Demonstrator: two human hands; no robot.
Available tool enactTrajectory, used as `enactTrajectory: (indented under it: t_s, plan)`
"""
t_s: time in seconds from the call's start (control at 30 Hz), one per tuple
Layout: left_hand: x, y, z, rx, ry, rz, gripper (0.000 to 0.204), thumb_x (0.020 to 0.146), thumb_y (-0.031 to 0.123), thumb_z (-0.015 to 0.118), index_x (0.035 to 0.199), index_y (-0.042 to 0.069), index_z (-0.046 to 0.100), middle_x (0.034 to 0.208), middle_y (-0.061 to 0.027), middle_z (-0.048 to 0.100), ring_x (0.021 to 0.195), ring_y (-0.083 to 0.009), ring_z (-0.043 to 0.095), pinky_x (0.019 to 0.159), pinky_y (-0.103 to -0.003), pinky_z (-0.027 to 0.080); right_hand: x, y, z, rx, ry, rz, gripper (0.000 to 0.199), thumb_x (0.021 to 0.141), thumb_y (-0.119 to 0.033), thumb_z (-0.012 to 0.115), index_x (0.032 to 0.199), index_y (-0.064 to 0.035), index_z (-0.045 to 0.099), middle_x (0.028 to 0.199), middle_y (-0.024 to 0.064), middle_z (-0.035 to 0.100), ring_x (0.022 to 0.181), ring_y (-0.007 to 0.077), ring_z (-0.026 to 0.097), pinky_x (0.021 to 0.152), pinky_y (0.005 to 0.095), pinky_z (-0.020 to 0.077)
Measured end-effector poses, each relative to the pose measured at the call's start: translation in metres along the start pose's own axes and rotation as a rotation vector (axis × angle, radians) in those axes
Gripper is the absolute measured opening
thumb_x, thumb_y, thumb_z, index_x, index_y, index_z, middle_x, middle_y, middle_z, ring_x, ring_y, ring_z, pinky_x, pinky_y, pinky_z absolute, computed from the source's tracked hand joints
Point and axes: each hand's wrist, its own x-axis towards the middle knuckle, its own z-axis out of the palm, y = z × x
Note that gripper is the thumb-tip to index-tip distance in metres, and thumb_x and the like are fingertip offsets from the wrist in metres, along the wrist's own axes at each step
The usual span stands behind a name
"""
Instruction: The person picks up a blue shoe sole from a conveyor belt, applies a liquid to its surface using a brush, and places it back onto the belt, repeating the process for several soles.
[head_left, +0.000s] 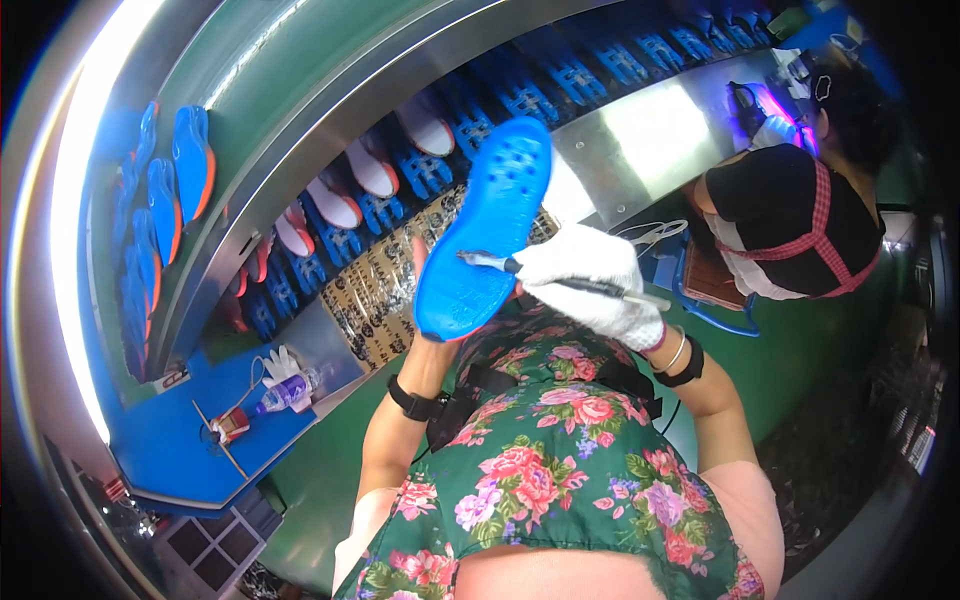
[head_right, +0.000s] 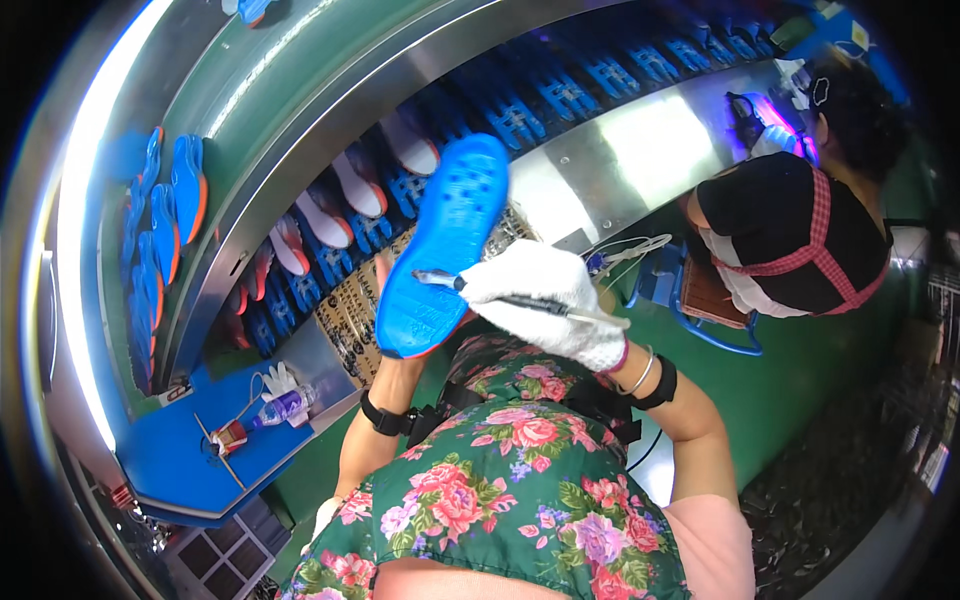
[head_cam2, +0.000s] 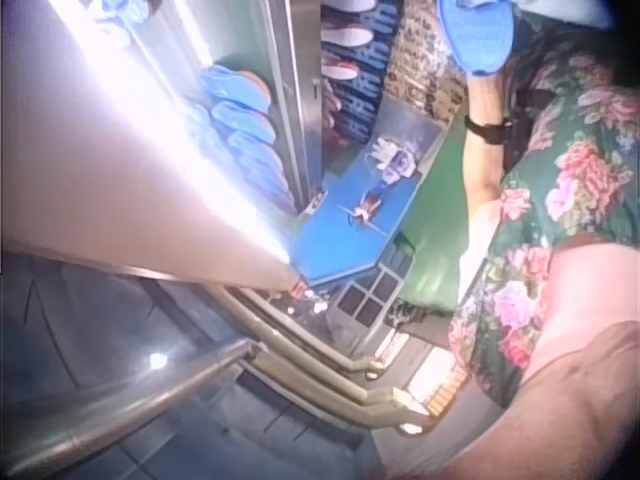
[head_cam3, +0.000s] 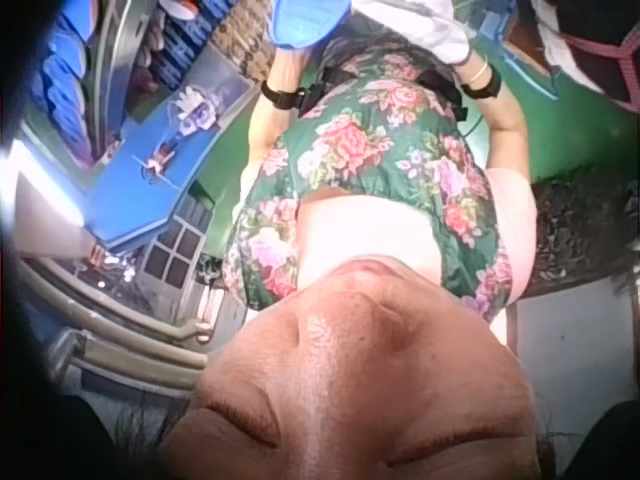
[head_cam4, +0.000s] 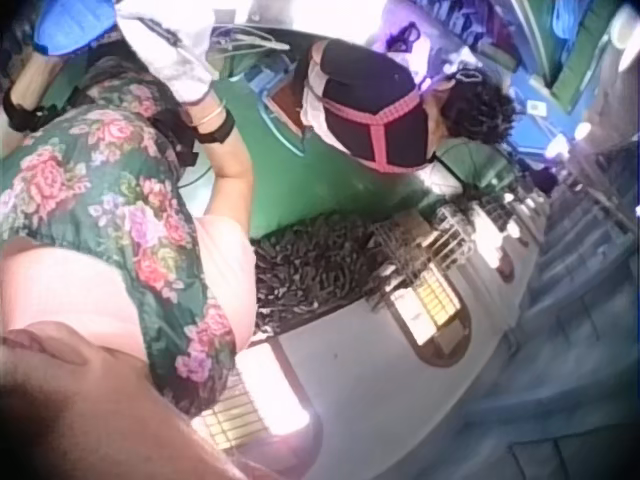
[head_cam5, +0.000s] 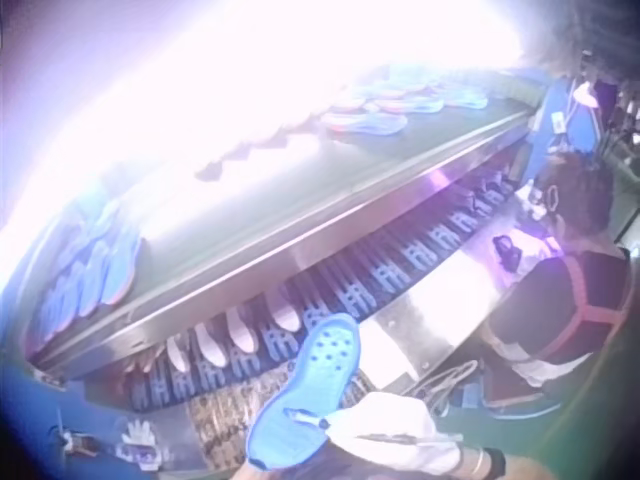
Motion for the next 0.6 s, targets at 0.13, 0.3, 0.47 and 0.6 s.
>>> enactTrajectory:
  t_s: [0.13,0.3,0.47,0.6]
  plan:
    - [0.004,-0.004,-0.001,0.168,-0.046,0.055,0.108,0.083,0.073,0.065,0.159,0.004,0.03,0.154,-0.0273,0.044,0.13,-0.0445,0.055,0.108,-0.059,0.048,0.007,-0.008,0.0,-0.079,0.059,-0.078,0.017,0.078,-0.004,0.083,0.094,-0.0049,0.079,0.096,0.0122,0.078,0.084,0.0239,0.074,0.074,0.0354,0.0581]
    - [0.018,-0.026,0.01,0.308,0.047,0.228,0.115,0.076,0.076,0.073,0.158,0.005,0.034,0.154,-0.0212,0.047,0.137,-0.0382,0.05,0.118,-0.055,0.038,0.025,-0.014,-0.009,-0.155,0.123,-0.144,0.016,0.075,-0.002,0.083,0.09,-0.0054,0.078,0.098,0.0131,0.078,0.085,0.0259,0.075,0.075,0.0368,0.058]
    - [0.022,-0.04,0.021,0.334,0.1,0.276,0.097,0.089,0.075,0.058,0.16,0.015,0.033,0.157,-0.0135,0.046,0.143,-0.037,0.046,0.119,-0.057,0.035,0.053,-0.02,-0.013,-0.263,0.111,-0.288,0.025,0.076,-0.001,0.081,0.101,-0.0049,0.079,0.1,0.0121,0.077,0.088,0.0287,0.073,0.078,0.0379,0.0578]
    - [0.013,-0.034,0.001,0.275,-0.031,0.168,0.091,0.091,0.069,0.061,0.159,0.014,0.035,0.155,-0.0154,0.048,0.139,-0.0373,0.05,0.117,-0.058,0.04,0.075,-0.02,-0.011,-0.322,0.133,-0.37,0.03,0.077,-0.001,0.078,0.107,-0.0059,0.079,0.108,0.0132,0.077,0.094,0.0287,0.072,0.08,0.0381,0.0572]
